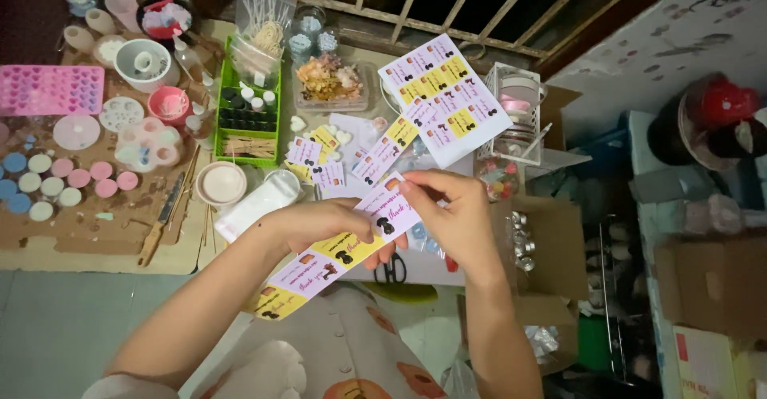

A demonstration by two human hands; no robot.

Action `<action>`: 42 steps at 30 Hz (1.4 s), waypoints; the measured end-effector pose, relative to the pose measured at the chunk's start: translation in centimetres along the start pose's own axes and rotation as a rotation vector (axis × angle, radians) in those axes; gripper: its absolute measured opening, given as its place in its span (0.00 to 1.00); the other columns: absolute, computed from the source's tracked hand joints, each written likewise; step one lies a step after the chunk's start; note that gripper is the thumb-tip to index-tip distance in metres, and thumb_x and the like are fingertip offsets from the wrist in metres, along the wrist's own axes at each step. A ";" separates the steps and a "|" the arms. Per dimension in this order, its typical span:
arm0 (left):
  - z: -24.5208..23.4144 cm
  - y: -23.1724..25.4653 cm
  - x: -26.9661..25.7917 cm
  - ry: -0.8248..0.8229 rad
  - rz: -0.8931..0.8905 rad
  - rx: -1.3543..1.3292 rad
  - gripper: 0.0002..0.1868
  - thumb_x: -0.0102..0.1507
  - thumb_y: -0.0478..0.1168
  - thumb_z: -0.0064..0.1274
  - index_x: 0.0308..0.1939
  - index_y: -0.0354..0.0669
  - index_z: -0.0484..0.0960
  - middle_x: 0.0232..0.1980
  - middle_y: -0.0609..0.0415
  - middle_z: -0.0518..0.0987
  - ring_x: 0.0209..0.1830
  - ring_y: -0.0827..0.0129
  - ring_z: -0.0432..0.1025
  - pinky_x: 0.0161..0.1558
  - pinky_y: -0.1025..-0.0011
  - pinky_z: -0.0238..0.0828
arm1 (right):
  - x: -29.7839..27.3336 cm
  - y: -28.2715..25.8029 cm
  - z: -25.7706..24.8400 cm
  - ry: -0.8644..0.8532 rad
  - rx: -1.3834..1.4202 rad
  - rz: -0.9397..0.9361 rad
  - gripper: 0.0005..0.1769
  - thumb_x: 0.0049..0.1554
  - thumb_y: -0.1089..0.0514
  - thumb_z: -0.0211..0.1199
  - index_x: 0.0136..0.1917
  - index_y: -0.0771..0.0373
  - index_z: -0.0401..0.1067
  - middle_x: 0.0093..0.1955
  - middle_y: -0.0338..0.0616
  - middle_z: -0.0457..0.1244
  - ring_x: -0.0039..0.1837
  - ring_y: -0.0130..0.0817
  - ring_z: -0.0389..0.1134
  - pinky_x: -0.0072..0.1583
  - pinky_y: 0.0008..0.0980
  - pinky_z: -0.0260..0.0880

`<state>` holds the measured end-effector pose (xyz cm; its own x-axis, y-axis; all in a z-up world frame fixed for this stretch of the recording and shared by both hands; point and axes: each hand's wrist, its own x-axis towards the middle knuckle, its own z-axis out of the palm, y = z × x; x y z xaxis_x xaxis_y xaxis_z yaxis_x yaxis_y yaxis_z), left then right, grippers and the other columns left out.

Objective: Cutting out individual labels from a printed sheet using scissors

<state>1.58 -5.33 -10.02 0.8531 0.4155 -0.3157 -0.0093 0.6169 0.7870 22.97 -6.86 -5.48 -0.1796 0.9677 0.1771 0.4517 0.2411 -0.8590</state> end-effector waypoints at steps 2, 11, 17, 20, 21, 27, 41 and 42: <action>0.1 -0.3 -0.1 -0.032 -0.003 -0.055 0.18 0.54 0.37 0.49 0.44 0.30 0.82 0.33 0.41 0.83 0.34 0.60 0.81 0.36 0.67 0.78 | -0.1 0.6 0.0 0.005 0.051 0.051 0.05 0.54 0.63 0.71 0.45 0.59 0.84 0.31 0.39 0.71 0.35 0.19 0.64 0.38 0.23 0.67; 0.3 -0.7 0.7 -0.130 -0.078 -0.127 0.18 0.54 0.35 0.48 0.46 0.30 0.80 0.36 0.41 0.83 0.37 0.56 0.81 0.46 0.59 0.78 | -1.7 2.9 -0.4 0.015 0.116 0.194 0.05 0.53 0.66 0.71 0.45 0.62 0.84 0.31 0.42 0.71 0.36 0.19 0.62 0.37 0.22 0.67; -2.0 -2.2 0.9 0.072 -0.121 0.102 0.18 0.59 0.39 0.53 0.48 0.29 0.77 0.39 0.39 0.80 0.41 0.52 0.79 0.46 0.58 0.76 | -2.4 5.5 -0.8 0.102 0.160 0.217 0.06 0.53 0.67 0.71 0.46 0.64 0.83 0.31 0.41 0.70 0.36 0.21 0.62 0.38 0.20 0.65; -2.9 -1.7 0.5 0.215 -0.082 0.491 0.13 0.61 0.43 0.58 0.40 0.36 0.85 0.27 0.51 0.76 0.29 0.64 0.75 0.36 0.67 0.73 | -2.5 6.5 -0.8 0.162 0.156 0.245 0.06 0.53 0.67 0.71 0.46 0.64 0.83 0.32 0.41 0.70 0.36 0.21 0.62 0.38 0.21 0.65; -2.8 -1.2 0.2 0.246 -0.084 0.682 0.14 0.62 0.45 0.57 0.40 0.37 0.87 0.23 0.55 0.74 0.25 0.68 0.73 0.34 0.70 0.72 | -2.5 6.5 -0.8 0.188 0.154 0.262 0.06 0.53 0.67 0.71 0.46 0.64 0.83 0.32 0.42 0.70 0.36 0.20 0.62 0.38 0.21 0.66; -2.4 -2.7 0.8 0.265 -0.033 0.769 0.18 0.66 0.44 0.53 0.54 0.34 0.85 0.33 0.41 0.82 0.35 0.58 0.72 0.46 0.59 0.72 | -3.3 7.9 -0.1 0.216 0.166 0.321 0.06 0.54 0.65 0.71 0.46 0.62 0.83 0.35 0.42 0.72 0.37 0.20 0.64 0.39 0.22 0.69; -2.9 -2.5 0.5 0.368 -0.077 0.791 0.10 0.66 0.39 0.49 0.41 0.37 0.84 0.29 0.47 0.78 0.33 0.59 0.72 0.40 0.62 0.69 | -5.4 5.4 1.6 0.163 -0.160 0.137 0.17 0.63 0.64 0.55 0.63 0.70 0.75 0.56 0.63 0.69 0.58 0.57 0.71 0.56 0.49 0.73; -3.1 -2.6 0.5 0.384 -0.083 0.786 0.10 0.66 0.41 0.50 0.40 0.38 0.83 0.29 0.47 0.77 0.33 0.57 0.71 0.40 0.63 0.68 | -5.6 5.9 1.1 0.111 -0.037 0.270 0.18 0.64 0.61 0.53 0.64 0.67 0.75 0.59 0.61 0.69 0.62 0.54 0.70 0.61 0.52 0.71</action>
<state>0.46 -4.64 -13.87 0.5990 0.6731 -0.4337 0.5281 0.0750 0.8459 25.66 -10.92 -12.13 0.0470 0.9989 -0.0028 0.5021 -0.0260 -0.8644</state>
